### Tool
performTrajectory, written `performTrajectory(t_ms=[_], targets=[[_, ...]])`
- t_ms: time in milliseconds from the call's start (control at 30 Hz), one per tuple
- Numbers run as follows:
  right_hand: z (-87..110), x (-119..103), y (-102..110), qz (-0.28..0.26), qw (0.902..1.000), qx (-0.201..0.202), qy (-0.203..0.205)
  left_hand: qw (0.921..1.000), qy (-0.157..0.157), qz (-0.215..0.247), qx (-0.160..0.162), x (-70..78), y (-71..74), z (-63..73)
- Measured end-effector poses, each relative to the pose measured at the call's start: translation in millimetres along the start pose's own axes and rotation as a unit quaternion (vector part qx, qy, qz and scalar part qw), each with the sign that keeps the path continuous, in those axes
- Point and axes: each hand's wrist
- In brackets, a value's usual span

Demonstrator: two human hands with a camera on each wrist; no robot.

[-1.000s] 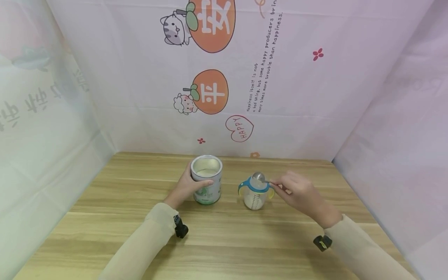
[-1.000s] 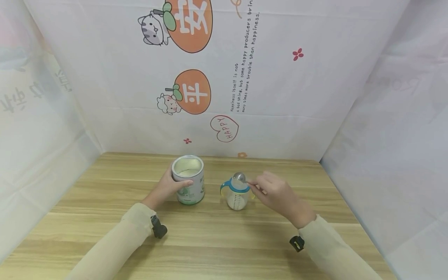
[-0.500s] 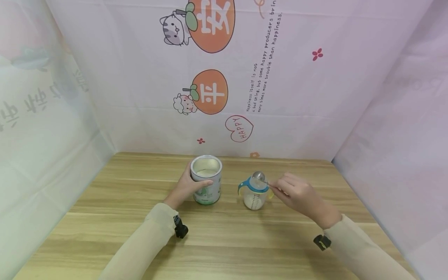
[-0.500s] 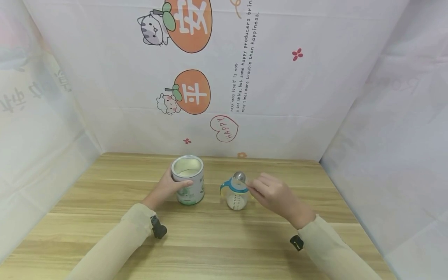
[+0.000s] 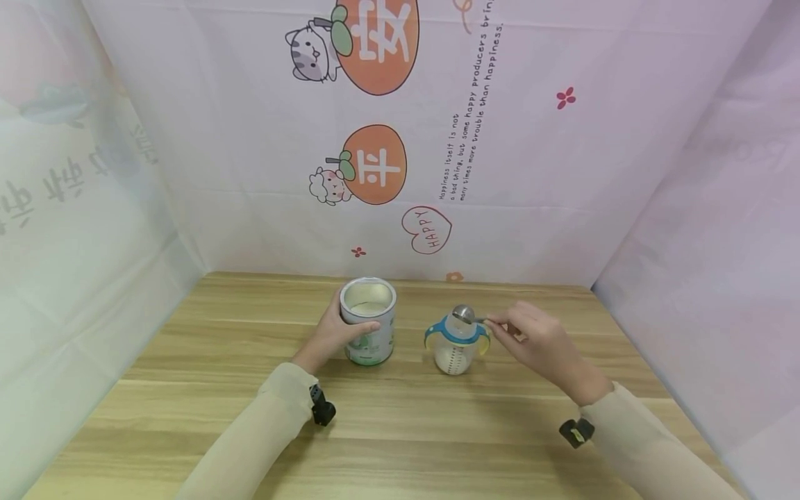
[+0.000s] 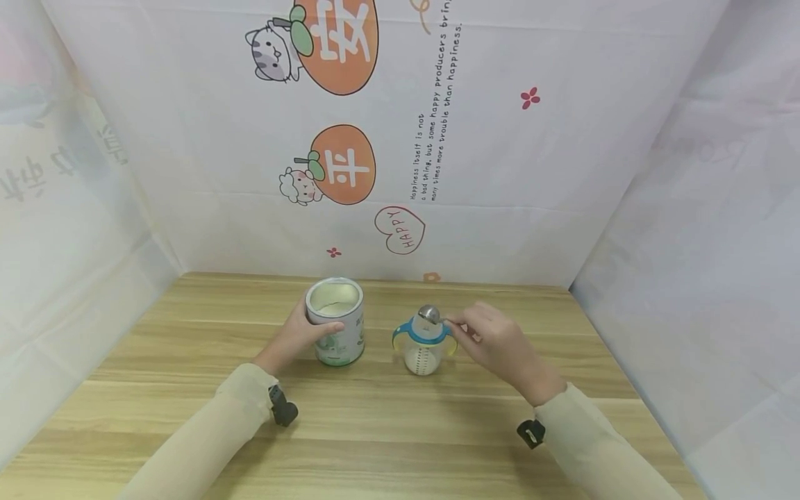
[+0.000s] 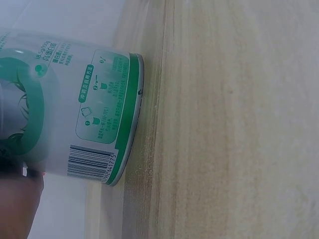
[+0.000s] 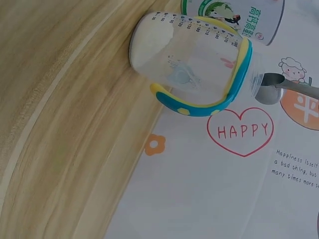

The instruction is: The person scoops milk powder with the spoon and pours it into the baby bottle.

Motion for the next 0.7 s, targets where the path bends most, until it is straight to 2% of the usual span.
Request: performTrajectory(t_ms=[200,300,400,533,700], targets=[[2.2,4,3,0.012,0.9988,0.019,-0.045,1.0000,0.001,-0.004,-0.001,-0.2,0.2,-0.5],[3.2,6,4,0.010,0.9968,0.031,-0.074,1.0000,0.003,-0.003,0.002,-11.1,-1.3,-7.0],[4.5,7,5,0.005,0.9923,0.034,-0.119,1.0000,0.002,-0.003,0.007,-24.0,-3.0,-13.8],[6.6,8,7,0.004,0.9810,0.031,-0.192,0.9998,0.000,-0.007,0.016,-32.9,-3.8,-17.8],[9.6,7,7,-0.009,0.9590,0.034,-0.281,0.9997,-0.007,-0.010,0.020,-34.8,-3.6,-17.1]])
Point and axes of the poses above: each hand's wrist, its own z-axis away from the middle knuckle, its own y-axis out of the back of the hand, x = y × z, and after that the axes turned 14 degrees about x, right-handed
